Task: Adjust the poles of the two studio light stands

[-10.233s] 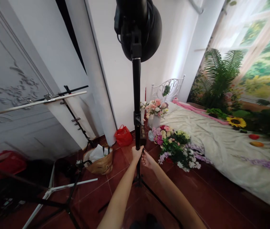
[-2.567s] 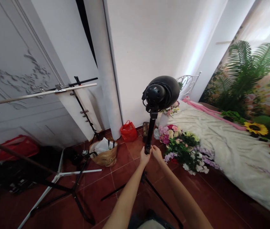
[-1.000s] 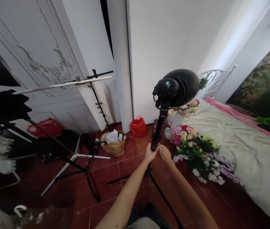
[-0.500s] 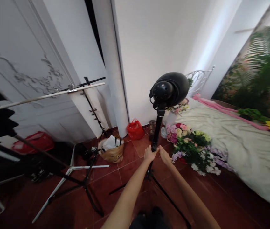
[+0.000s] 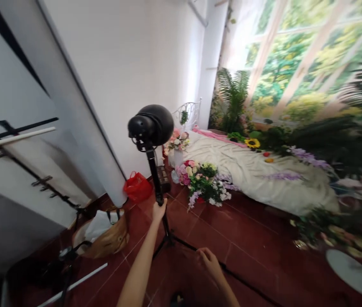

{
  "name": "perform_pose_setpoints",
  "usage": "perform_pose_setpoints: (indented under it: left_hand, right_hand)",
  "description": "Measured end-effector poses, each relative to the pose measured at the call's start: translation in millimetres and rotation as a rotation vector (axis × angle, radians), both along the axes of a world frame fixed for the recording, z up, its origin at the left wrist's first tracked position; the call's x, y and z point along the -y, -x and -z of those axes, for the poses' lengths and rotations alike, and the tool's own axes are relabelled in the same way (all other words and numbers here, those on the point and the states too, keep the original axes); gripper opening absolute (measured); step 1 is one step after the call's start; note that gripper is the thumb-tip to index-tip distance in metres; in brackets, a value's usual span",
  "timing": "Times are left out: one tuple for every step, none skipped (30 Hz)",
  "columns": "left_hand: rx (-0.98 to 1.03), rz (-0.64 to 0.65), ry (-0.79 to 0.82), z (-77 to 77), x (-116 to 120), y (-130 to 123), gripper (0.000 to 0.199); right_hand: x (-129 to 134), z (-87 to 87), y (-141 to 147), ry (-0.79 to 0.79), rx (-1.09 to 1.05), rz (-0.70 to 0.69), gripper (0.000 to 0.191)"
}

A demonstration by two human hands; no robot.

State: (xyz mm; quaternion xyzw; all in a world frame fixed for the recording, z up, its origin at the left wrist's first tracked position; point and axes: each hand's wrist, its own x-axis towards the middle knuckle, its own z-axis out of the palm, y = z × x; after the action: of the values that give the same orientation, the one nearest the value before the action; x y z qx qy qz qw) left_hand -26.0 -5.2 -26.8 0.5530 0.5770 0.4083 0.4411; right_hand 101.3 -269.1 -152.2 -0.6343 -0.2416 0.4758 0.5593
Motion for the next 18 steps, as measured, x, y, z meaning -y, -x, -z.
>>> perform_pose_setpoints:
  left_hand:
    - [-0.019,0.002,0.004,-4.0,1,-2,0.034]
    - [-0.04,0.011,0.004,-7.8,2,-3,0.034]
    - [-0.064,0.022,0.005,-11.5,3,-5,0.034]
    - [-0.093,0.03,0.008,-15.0,3,-7,0.034]
    - [-0.127,0.032,0.013,-18.3,4,-8,0.035]
    - [-0.166,0.03,0.021,-21.5,4,-9,0.036]
    - [-0.211,0.023,0.031,-24.4,5,-9,0.037]
    - [-0.256,0.011,0.041,-26.7,5,-10,0.038]
    - [-0.301,-0.004,0.053,-28.4,7,-11,0.04]
    - [-0.343,-0.031,0.066,-29.1,10,-13,0.043]
    - [-0.379,-0.069,0.081,-28.4,14,-17,0.047]
    - [-0.409,-0.12,0.093,-26.3,21,-21,0.052]
    - [-0.43,-0.188,0.098,-22.4,30,-28,0.058]
    - [-0.442,-0.265,0.098,-16.7,43,-37,0.063]
    - [-0.449,-0.34,0.095,-8.8,59,-48,0.066]
    - [-0.454,-0.392,0.088,1.2,80,-62,0.067]
    - [-0.459,-0.393,0.08,13.3,104,-78,0.064]
    - [-0.465,-0.327,0.074,27.3,133,-96,0.06]
  right_hand:
    - [13,-1.0,-11,0.004,-0.011,0.066,0.046]
    - [26,-2.3,-23,0.005,-0.018,0.135,0.046]
    - [39,-3.7,-35,0.004,-0.021,0.2,0.046]
    - [53,-5.3,-47,0.0,-0.02,0.262,0.046]
    - [68,-7.1,-60,-0.006,-0.017,0.32,0.047]
    - [83,-9.2,-72,-0.011,-0.012,0.37,0.048]
    - [98,-11.5,-84,-0.012,-0.009,0.414,0.049]
    - [115,-14.1,-96,-0.007,-0.008,0.455,0.051]
    - [132,-16.8,-108,-0.001,-0.005,0.494,0.052]
    - [151,-19.4,-121,0.003,0.002,0.531,0.053]
    - [171,-21.8,-133,0.006,0.009,0.566,0.054]
    - [192,-23.8,-145,0.006,0.017,0.602,0.054]
    - [215,-25.3,-157,0.002,0.025,0.637,0.054]
    - [238,-26.3,-168,-0.005,0.03,0.67,0.053]
    - [263,-26.6,-180,-0.011,0.033,0.7,0.053]
    - [288,-26.3,-191,-0.015,0.036,0.728,0.052]
    - [314,-25.4,-202,-0.015,0.042,0.76,0.052]
    - [340,-24.0,-213,-0.01,0.052,0.797,0.052]
